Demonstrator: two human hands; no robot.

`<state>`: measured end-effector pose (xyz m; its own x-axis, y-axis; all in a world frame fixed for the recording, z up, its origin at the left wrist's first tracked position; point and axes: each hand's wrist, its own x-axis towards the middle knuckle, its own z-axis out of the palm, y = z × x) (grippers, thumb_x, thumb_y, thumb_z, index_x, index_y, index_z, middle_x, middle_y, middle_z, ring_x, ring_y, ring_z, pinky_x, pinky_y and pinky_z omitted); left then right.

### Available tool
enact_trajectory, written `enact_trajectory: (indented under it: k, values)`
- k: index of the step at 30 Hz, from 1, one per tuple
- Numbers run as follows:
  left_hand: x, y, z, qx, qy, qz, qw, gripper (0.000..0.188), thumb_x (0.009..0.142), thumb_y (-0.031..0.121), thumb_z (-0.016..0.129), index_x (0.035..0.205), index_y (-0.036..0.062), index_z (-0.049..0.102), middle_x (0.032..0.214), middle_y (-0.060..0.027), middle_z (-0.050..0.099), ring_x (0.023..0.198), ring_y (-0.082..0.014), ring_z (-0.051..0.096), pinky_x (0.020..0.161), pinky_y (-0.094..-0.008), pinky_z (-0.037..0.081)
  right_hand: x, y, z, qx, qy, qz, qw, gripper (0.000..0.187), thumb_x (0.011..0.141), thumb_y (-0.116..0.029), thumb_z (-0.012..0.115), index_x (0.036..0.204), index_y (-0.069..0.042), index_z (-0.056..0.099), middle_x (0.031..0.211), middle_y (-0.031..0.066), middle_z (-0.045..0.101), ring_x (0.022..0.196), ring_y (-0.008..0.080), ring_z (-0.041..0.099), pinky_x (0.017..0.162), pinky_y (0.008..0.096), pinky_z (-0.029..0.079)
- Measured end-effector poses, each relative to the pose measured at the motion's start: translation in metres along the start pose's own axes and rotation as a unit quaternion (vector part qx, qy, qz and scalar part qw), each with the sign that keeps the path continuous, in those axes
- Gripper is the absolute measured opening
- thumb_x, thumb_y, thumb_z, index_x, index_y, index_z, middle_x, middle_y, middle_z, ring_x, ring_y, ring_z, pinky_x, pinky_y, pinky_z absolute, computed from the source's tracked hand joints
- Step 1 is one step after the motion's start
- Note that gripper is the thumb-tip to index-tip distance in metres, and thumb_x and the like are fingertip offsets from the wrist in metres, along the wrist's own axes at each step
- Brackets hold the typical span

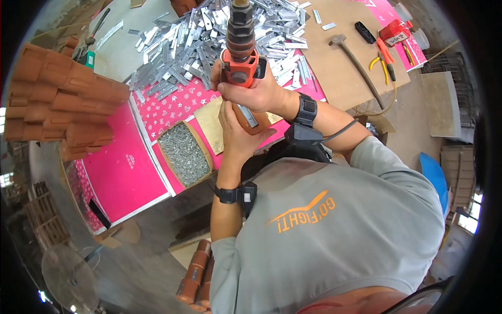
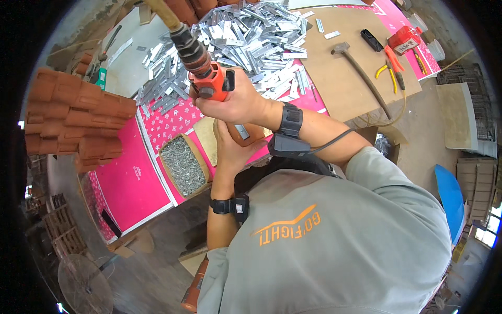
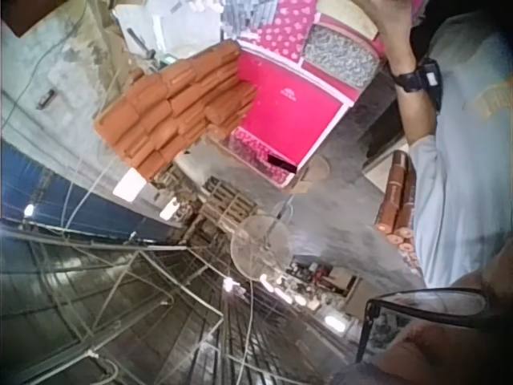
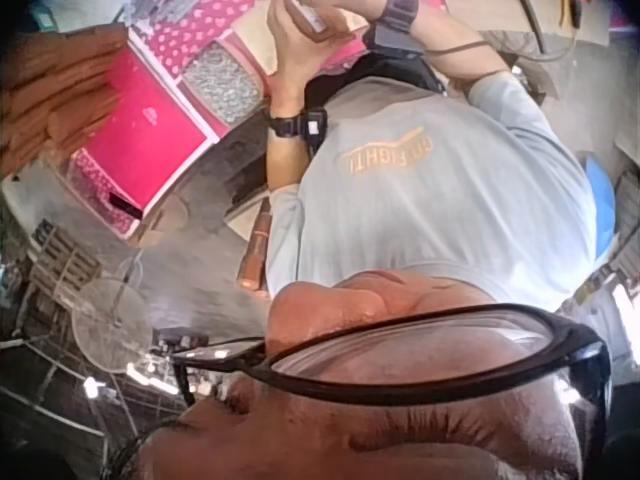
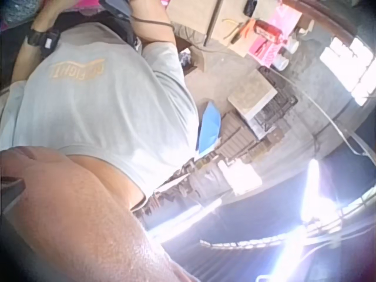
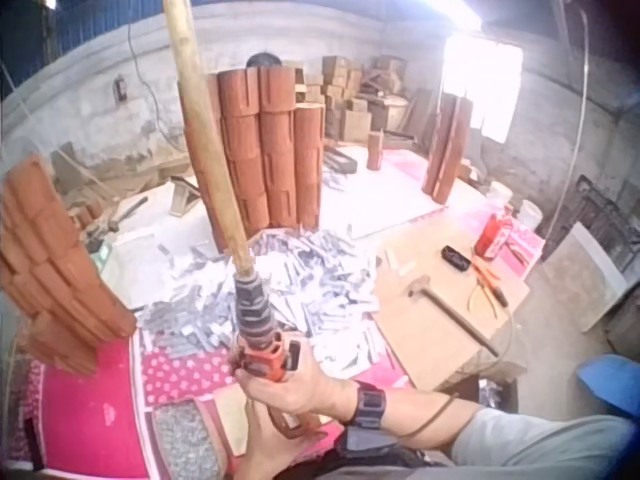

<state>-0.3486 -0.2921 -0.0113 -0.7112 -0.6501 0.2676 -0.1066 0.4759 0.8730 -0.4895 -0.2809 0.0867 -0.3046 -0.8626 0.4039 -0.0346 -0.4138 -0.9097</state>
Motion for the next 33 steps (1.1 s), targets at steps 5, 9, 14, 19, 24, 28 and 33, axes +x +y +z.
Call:
enact_trajectory:
  k: [5, 9, 14, 19, 24, 28, 33]
  values:
    - [0.005, 0.003, -0.001, 0.022, 0.009, 0.022, 0.999, 0.096, 0.059, 0.023, 0.094, 0.134, 0.0017, 0.037, 0.125, -0.0173, 0.046, 0.118, -0.0365, 0.046, 0.096, -0.0460, 0.041, -0.004, 0.011, 0.005, -0.096, 0.009, -0.019, 0.995, 0.028, 0.075, -0.010, 0.074, 0.101, -0.003, 0.065, 0.079, 0.0019, 0.066, 0.070, 0.0079, 0.060, 0.068, 0.0269, 0.052]
    - [0.005, 0.001, -0.002, 0.018, 0.004, 0.033, 0.999, 0.092, 0.060, 0.024, 0.093, 0.131, 0.0002, 0.040, 0.125, -0.0170, 0.046, 0.119, -0.0359, 0.046, 0.097, -0.0461, 0.040, -0.005, 0.012, 0.003, -0.113, -0.021, -0.012, 0.993, 0.026, 0.074, -0.011, 0.074, 0.097, -0.003, 0.066, 0.075, 0.0017, 0.065, 0.068, 0.0071, 0.058, 0.067, 0.0267, 0.052]
    - [0.003, -0.002, -0.002, 0.015, -0.011, 0.021, 1.000, 0.106, 0.055, 0.026, 0.095, 0.138, -0.0004, 0.034, 0.130, -0.0219, 0.045, 0.122, -0.0415, 0.044, 0.100, -0.0494, 0.039, -0.005, 0.005, 0.005, -0.027, -0.037, 0.018, 0.999, 0.025, 0.079, -0.007, 0.072, 0.101, -0.002, 0.062, 0.087, 0.0039, 0.069, 0.078, 0.0090, 0.064, 0.070, 0.0272, 0.054]
    - [0.001, 0.009, -0.006, 0.140, 0.015, 0.031, 0.989, 0.112, 0.062, 0.031, 0.092, 0.145, -0.0033, 0.025, 0.135, -0.0217, 0.040, 0.124, -0.0378, 0.042, 0.101, -0.0493, 0.038, -0.009, -0.021, -0.013, 0.034, 0.033, 0.048, 0.998, 0.014, 0.084, -0.003, 0.066, 0.098, -0.002, 0.063, 0.090, 0.0062, 0.067, 0.074, 0.0093, 0.063, 0.064, 0.0253, 0.053]
    - [0.020, 0.042, -0.020, 0.272, -0.064, 0.071, 0.958, 0.105, 0.062, 0.029, 0.089, 0.145, -0.0014, 0.034, 0.133, -0.0223, 0.043, 0.122, -0.0383, 0.043, 0.103, -0.0496, 0.038, -0.033, -0.018, -0.041, -0.023, 0.063, 0.089, 0.994, 0.026, 0.083, -0.004, 0.071, 0.106, -0.001, 0.062, 0.093, 0.0033, 0.068, 0.086, 0.0102, 0.064, 0.079, 0.0284, 0.053]
    - [0.029, 0.043, -0.025, 0.249, -0.116, 0.053, 0.960, 0.093, 0.059, 0.025, 0.087, 0.139, 0.0003, 0.045, 0.127, -0.0226, 0.047, 0.119, -0.0397, 0.046, 0.103, -0.0475, 0.040, -0.052, 0.014, -0.053, -0.069, 0.058, 0.089, 0.992, 0.022, 0.083, -0.007, 0.071, 0.103, -0.003, 0.063, 0.092, 0.0017, 0.066, 0.086, 0.0090, 0.061, 0.080, 0.0279, 0.050]
    - [0.011, 0.018, -0.025, 0.070, -0.063, 0.001, 0.996, 0.099, 0.061, 0.013, 0.086, 0.144, 0.0011, 0.033, 0.133, -0.0194, 0.043, 0.130, -0.0354, 0.043, 0.110, -0.0453, 0.038, -0.064, 0.022, -0.057, -0.063, 0.077, 0.071, 0.993, 0.018, 0.082, -0.005, 0.071, 0.099, -0.003, 0.064, 0.090, 0.0029, 0.066, 0.084, 0.0100, 0.061, 0.079, 0.0292, 0.050]
